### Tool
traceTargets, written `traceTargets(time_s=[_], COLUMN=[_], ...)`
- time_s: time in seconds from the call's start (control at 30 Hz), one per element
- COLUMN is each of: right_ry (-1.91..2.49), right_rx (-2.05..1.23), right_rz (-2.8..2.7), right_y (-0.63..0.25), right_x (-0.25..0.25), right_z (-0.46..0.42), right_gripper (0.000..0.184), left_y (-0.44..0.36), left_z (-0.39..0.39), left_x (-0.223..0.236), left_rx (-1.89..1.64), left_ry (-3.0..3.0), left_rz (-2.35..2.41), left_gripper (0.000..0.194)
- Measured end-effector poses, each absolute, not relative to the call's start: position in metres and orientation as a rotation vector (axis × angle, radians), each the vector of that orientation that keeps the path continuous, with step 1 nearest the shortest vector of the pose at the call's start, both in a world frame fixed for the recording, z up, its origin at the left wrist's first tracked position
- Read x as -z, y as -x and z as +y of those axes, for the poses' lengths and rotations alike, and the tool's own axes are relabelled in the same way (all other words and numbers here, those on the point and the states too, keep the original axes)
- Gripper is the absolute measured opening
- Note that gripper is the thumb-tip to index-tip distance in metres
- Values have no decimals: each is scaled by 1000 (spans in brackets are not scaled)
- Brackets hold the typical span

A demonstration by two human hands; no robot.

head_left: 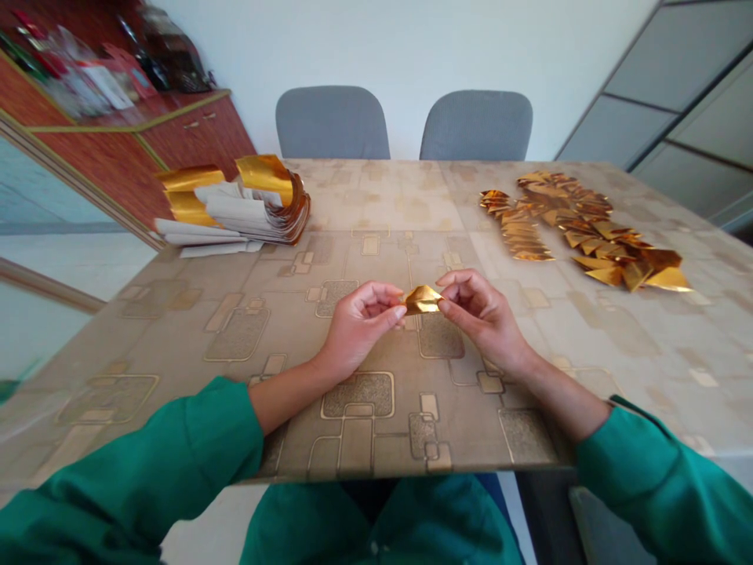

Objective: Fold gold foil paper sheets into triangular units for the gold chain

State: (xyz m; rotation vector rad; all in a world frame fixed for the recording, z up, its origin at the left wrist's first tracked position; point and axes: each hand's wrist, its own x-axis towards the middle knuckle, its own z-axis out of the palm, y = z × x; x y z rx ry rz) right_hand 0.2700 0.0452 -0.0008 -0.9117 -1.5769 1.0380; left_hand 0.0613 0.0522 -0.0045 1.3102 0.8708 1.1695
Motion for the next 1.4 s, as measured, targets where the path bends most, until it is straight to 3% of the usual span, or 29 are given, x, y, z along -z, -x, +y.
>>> traceTargets(time_s=[0.07,0.17,0.33,0.43,0.57,0.73,0.87,1.0,1.4], right_ry=[961,1050,1111,1153,1243,1253,1334,1427,1582], right_rx=[-1045,-1106,-1204,-1242,-957,-777,-567,-504,-386], right_rz=[-1590,-1600,-1554,-1602,-1823,-1999,-2165,-2216,-2221], right_y=[-271,-272,-273,-274,-274,-260,-250,-243,-237], right_x=[0,-1,-3,-4,-6,-2,5,4,1], right_z=[45,45,46,46,44,41,40,37,30], right_gripper=[8,11,13,16,23,6,15,14,15], left_y=[-60,-56,-51,-49,-46,-42,-36,-28,-9], left_z=[53,53,50,49,49,50,49,47,36], left_x=[4,3,-2,-6,-8,-2,4,11,12], left_rx=[-1143,-1049,-1064,-1139,-973,-767,-732,-671,-546], left_ry=[-1268,-1414,-2120,-2440,-2151,-1915,-2488,-2920,-3068], left_rz=[846,850,913,911,1006,1100,1137,790,614], left_gripper=[22,11,18,9,11,3,8,22,37])
